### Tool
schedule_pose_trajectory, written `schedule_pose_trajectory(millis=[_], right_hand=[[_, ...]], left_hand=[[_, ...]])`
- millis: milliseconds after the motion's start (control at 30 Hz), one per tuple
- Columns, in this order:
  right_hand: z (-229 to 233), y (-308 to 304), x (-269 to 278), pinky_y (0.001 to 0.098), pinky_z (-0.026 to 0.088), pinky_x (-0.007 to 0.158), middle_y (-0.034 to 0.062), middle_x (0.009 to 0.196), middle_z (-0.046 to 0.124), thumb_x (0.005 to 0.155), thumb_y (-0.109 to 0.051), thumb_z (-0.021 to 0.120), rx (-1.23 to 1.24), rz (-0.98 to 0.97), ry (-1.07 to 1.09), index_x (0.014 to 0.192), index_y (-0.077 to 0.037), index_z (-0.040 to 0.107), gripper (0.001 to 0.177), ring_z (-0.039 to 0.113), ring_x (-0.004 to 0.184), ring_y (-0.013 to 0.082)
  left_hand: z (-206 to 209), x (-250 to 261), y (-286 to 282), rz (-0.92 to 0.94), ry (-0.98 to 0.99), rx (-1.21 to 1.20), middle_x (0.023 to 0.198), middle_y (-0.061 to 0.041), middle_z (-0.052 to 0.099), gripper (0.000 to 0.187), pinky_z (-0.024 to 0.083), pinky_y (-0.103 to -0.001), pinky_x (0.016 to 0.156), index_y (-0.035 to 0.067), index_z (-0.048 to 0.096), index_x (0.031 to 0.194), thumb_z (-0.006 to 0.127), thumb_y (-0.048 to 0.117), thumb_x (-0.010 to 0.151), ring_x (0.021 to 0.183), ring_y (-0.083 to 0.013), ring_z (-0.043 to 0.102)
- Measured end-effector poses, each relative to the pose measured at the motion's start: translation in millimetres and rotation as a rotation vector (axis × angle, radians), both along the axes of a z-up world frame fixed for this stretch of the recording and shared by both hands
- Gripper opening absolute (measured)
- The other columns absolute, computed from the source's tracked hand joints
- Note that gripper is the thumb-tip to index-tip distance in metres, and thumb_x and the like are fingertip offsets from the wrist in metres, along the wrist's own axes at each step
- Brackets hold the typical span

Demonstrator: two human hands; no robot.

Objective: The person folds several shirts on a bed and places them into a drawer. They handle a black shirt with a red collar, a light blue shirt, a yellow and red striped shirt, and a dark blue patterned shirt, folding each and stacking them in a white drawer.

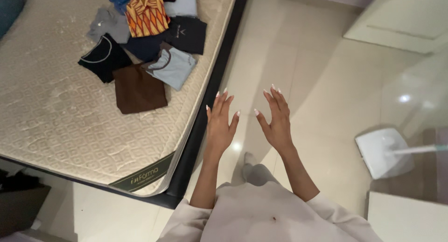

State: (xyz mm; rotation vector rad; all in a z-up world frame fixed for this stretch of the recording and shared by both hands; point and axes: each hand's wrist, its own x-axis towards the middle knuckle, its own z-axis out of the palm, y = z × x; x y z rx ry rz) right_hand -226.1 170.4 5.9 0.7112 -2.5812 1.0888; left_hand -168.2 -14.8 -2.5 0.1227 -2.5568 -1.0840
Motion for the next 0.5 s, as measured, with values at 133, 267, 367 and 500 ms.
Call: schedule_pose_trajectory(millis=[133,267,367,500], right_hand=[[5,-6,-64,0.0515,0.029,0.122,0.0177,0.163,0.038,0.099,-0.025,0.069,0.025,0.061,0.03,0.152,-0.006,0.048,0.06,0.031,0.154,0.0381],[8,-5,-116,0.0516,0.029,0.122,0.0173,0.163,0.04,0.099,-0.025,0.069,0.034,0.116,0.039,0.152,-0.007,0.048,0.06,0.032,0.153,0.0384],[8,-8,-156,0.0515,0.029,0.123,0.0173,0.163,0.04,0.1,-0.026,0.069,0.042,0.141,0.053,0.152,-0.007,0.048,0.059,0.033,0.153,0.0384],[5,-16,-199,0.0519,0.028,0.122,0.0183,0.162,0.04,0.099,-0.025,0.07,0.047,0.174,0.013,0.152,-0.007,0.048,0.059,0.032,0.153,0.0398]], left_hand=[[7,-57,1,0.057,-0.002,0.026,0.164,-0.013,0.038,0.051,0.018,-0.066,0.121,0.007,0.05,0.148,0.06,0.024,0.101,0.155,-0.0359,0.028],[6,-100,5,0.107,0.023,0.038,0.164,-0.013,0.037,0.051,0.017,-0.066,0.121,0.006,0.05,0.148,0.06,0.024,0.101,0.155,-0.0362,0.028],[2,-131,5,0.139,0.018,0.054,0.164,-0.013,0.038,0.05,0.017,-0.066,0.121,0.006,0.051,0.147,0.06,0.023,0.101,0.156,-0.0362,0.028],[-1,-169,1,0.187,-0.003,0.058,0.165,-0.013,0.036,0.051,0.017,-0.066,0.121,0.007,0.05,0.148,0.061,0.023,0.101,0.156,-0.0364,0.027]])
